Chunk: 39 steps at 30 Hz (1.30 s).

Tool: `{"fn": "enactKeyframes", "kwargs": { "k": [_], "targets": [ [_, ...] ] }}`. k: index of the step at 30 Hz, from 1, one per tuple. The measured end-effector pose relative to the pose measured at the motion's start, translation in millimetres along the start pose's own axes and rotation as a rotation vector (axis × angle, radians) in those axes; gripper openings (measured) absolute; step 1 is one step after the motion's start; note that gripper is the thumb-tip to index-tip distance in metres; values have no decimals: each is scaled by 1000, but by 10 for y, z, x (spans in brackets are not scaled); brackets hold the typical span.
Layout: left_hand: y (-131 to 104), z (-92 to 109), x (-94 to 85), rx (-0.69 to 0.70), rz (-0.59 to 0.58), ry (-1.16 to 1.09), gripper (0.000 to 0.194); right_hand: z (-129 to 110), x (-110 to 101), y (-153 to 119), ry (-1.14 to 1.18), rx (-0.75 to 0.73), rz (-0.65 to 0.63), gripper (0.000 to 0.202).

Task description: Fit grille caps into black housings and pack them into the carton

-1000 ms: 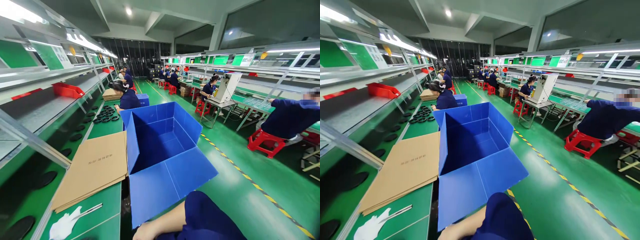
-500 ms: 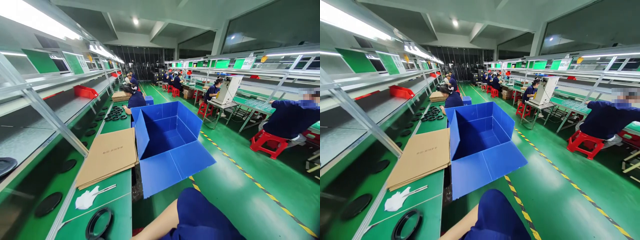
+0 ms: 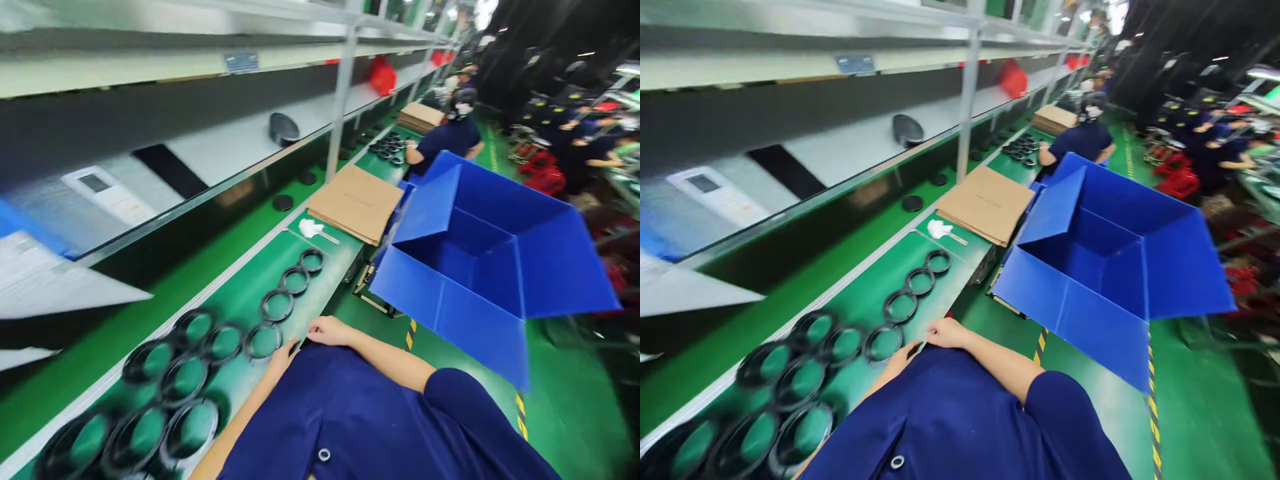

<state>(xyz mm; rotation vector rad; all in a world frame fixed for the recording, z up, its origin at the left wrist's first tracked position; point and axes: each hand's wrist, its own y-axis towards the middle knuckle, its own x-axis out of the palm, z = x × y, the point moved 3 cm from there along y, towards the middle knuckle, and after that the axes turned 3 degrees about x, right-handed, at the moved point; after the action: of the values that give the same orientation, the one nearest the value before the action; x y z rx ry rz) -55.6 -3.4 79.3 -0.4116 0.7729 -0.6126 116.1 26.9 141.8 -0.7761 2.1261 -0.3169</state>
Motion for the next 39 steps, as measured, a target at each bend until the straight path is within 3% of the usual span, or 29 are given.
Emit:
{"fn": "enactKeyframes", "kwargs": {
  "k": [3,7,12,16,18,22,25,29,34,39],
  "targets": [
    [-129,-403,155,-88,111,-145,22,34,125,24,-1,-37,-42,30],
    [-152,-673,282,-146,205,-242,26,9,226,65,25,-51,-58,32],
    [-201,-746,309,-125,198,-214,23,10,210,61,74,-8,-8,28],
    [-57,-693,298,-66,98,-114,22,154,-56,-18,127,12,114,24],
    [63,-647,311,-42,38,-62,22,323,-300,-128,168,34,260,22],
    [226,-515,340,-4,-52,11,21,849,-814,-583,347,227,724,17],
    [284,-379,326,32,-66,21,23,1285,-1040,-963,478,328,948,19],
    [418,-135,280,71,-3,12,29,1768,-1169,-1286,550,356,1073,30],
    [739,278,246,73,113,-7,30,2199,-1310,-1428,583,326,1210,41],
    [1071,811,288,76,196,-99,24,2612,-1606,-1447,41,319,1291,50]
  ]
}}
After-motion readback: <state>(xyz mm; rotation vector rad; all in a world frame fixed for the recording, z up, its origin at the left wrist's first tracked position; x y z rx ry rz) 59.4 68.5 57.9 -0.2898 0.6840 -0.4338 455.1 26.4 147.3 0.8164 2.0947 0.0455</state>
